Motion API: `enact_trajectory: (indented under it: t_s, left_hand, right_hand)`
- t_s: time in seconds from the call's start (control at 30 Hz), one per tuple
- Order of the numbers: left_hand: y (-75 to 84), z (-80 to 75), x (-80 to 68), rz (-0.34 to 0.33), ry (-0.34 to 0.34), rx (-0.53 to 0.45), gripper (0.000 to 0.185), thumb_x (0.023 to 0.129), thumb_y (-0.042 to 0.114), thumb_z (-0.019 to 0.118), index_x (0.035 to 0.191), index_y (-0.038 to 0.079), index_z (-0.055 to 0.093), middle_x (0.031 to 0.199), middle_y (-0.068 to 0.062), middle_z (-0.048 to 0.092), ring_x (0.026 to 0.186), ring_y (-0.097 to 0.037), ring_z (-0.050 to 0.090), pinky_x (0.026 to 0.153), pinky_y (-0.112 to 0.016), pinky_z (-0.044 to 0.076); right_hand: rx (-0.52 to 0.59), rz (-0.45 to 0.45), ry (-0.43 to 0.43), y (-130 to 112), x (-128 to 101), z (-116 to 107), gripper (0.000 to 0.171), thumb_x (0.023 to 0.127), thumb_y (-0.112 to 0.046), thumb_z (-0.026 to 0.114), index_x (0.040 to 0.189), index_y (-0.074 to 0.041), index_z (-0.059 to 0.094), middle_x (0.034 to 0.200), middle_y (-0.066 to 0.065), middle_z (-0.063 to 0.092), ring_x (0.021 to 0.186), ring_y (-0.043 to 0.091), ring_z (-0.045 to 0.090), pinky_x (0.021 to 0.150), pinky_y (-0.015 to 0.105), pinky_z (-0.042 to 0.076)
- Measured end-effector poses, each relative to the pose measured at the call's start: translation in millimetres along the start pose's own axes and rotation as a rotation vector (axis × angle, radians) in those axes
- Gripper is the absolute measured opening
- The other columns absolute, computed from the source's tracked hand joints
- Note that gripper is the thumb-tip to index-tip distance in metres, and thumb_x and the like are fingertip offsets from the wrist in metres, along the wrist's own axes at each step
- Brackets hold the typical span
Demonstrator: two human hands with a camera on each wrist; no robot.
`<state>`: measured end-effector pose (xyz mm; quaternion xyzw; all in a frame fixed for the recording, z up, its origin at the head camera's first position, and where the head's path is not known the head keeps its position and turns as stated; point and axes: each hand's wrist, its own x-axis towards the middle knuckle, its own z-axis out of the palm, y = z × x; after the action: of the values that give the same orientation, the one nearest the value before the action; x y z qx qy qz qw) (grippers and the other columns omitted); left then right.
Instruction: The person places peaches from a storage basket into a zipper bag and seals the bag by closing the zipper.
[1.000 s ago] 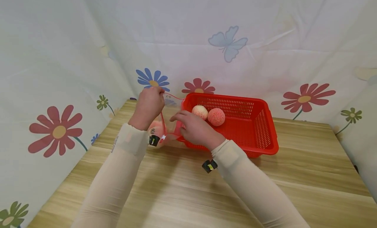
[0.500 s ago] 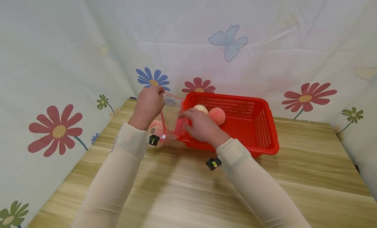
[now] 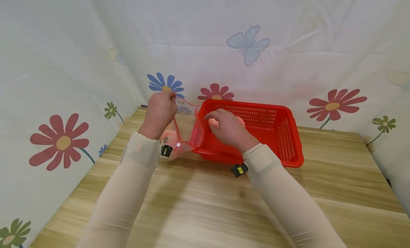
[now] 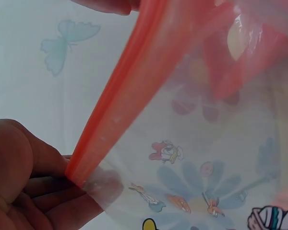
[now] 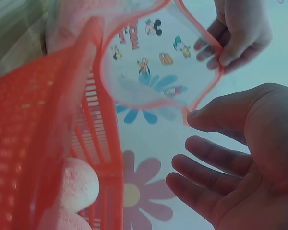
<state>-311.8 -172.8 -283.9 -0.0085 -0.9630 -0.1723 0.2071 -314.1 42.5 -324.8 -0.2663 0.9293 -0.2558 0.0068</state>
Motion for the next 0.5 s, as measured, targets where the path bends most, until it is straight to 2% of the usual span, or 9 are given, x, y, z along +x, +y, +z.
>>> enact_trajectory:
  t_s: [0.27,0.5]
  left_hand:
    - [-5.8,0.2,5.4,0.063,0.098,0.017,0.030,0.095,0.007,0.045,0.105,-0.005,0.070,0.098,-0.023,0.072,0.088,-0.040,0.068,0.080,-0.048,0.056]
    - [-9.7,-3.3,10.6,0.058,0.084,0.009,0.033,0.097,0.008,0.042,0.109,-0.004,0.070,0.098,-0.023,0.072,0.085,-0.039,0.069,0.077,-0.047,0.057]
  right_hand:
    - [0.033,0.059,0.014,20,5,-11,0.041,0.089,-0.021,0.069,0.128,-0.016,0.059,0.129,0.006,0.057,0.113,0.025,0.053,0.096,0.042,0.053]
    - [0.042,0.123,-0.013,39,12,-16,0.044,0.088,-0.019,0.067,0.131,-0.015,0.057,0.133,0.008,0.056,0.116,0.027,0.052,0.100,0.047,0.050]
